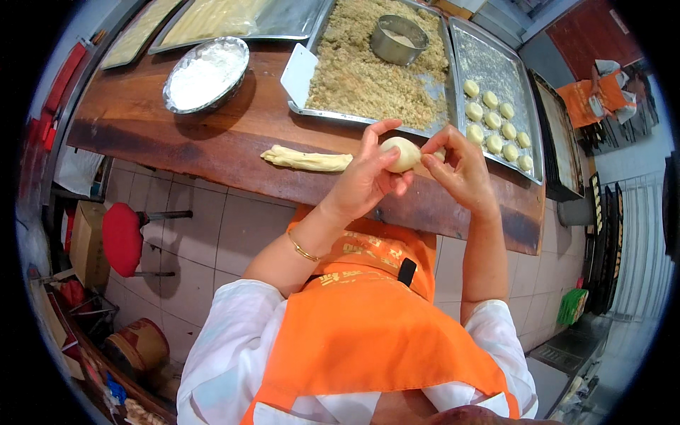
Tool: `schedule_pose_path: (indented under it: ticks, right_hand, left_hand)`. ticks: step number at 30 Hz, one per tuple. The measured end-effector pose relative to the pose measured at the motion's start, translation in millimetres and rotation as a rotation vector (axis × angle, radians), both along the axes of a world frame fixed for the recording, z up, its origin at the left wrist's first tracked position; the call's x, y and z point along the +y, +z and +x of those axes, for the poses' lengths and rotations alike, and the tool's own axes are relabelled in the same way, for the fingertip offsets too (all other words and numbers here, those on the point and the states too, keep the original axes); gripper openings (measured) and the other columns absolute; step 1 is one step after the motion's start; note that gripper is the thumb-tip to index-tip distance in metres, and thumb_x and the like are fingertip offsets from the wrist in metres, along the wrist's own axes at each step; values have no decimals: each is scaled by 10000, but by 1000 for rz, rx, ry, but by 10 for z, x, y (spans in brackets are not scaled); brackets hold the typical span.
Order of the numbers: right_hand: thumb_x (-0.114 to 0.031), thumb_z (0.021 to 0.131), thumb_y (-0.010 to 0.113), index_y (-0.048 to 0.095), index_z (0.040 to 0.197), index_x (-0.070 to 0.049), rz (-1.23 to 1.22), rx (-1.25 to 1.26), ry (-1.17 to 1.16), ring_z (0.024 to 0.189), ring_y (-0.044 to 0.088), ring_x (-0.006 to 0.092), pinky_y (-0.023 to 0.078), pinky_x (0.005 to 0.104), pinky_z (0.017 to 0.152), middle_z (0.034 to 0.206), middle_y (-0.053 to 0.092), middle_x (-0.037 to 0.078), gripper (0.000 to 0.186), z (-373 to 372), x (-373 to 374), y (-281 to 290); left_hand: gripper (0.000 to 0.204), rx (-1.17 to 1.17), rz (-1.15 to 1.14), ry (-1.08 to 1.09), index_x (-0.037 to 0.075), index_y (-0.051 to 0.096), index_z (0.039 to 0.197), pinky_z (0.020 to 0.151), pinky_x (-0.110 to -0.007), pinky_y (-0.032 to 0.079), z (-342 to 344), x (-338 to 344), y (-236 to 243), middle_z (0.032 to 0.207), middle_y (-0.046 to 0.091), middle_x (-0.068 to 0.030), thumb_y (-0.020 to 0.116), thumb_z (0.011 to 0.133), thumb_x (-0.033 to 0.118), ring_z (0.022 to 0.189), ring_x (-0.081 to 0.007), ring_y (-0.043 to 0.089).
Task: The person prepares bread buns by hand, portioning dough from a larger roll, filling each piece with a mixture from a tray, and rolling them into balls before placing them onto a metal baking sheet.
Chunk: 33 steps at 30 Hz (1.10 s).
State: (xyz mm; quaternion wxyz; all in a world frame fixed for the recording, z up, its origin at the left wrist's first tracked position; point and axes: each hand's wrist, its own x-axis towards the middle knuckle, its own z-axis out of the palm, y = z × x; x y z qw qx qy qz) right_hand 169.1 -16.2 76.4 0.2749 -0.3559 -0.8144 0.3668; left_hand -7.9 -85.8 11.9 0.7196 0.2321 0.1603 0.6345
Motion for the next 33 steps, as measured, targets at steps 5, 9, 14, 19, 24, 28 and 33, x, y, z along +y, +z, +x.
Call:
schedule_pose_path:
  ticks: [5,9,14,19,24,28,33]
  right_hand:
    - [-71,832,714,630,887,-28,150,-44,91,618,529,143,433,274,581,748,593,63,109,-78,-62,56]
    - [-57,824,708,625,889,-32,157,-133,62,639,553,185,449,297,588,754,579,83,108,-52,-90,145]
    - [-22,814,700,595,882,-39,183,-115,153,657,559,205,458,310,590,775,572,85,126,-68,-124,150]
    - [0,804,701,575,874,-40,205,-154,161,657,561,224,465,321,595,775,557,93,150,-17,-137,150]
    - [19,790,701,564,865,-34,202,-161,210,688,576,256,478,345,604,805,564,105,165,-31,-183,206]
    - [28,782,702,587,893,-39,243,-214,221,738,587,282,497,352,638,843,580,104,173,57,-169,182]
    - [31,801,684,624,917,-39,242,51,212,792,604,264,509,342,686,879,599,96,147,129,-196,-3]
  left_hand:
    - [371,-20,14,-53,58,479,1223,642,-266,518,23,88,-197,1003,622,-108,383,1094,392,774,-152,610]
    - [461,100,-60,15,75,493,1256,637,-263,504,27,-17,35,967,620,-71,366,1080,482,768,-134,598]
    - [467,311,-10,20,52,560,1180,591,-241,492,51,86,-312,899,625,-58,372,1085,469,662,-103,568]
    - [524,504,9,-68,61,585,1242,690,-234,500,-43,61,-162,1004,633,-36,389,1069,515,847,-86,584]
    - [444,587,-35,-92,66,643,1211,671,-271,504,-98,106,-180,891,608,-28,515,1042,457,809,-110,609]
    - [387,975,545,166,44,633,1219,782,-336,503,-95,96,-132,936,604,-75,712,918,274,937,-217,613]
    - [450,1135,497,-41,73,649,1244,874,-379,486,-86,211,-240,992,631,-120,770,830,201,1040,-299,598]
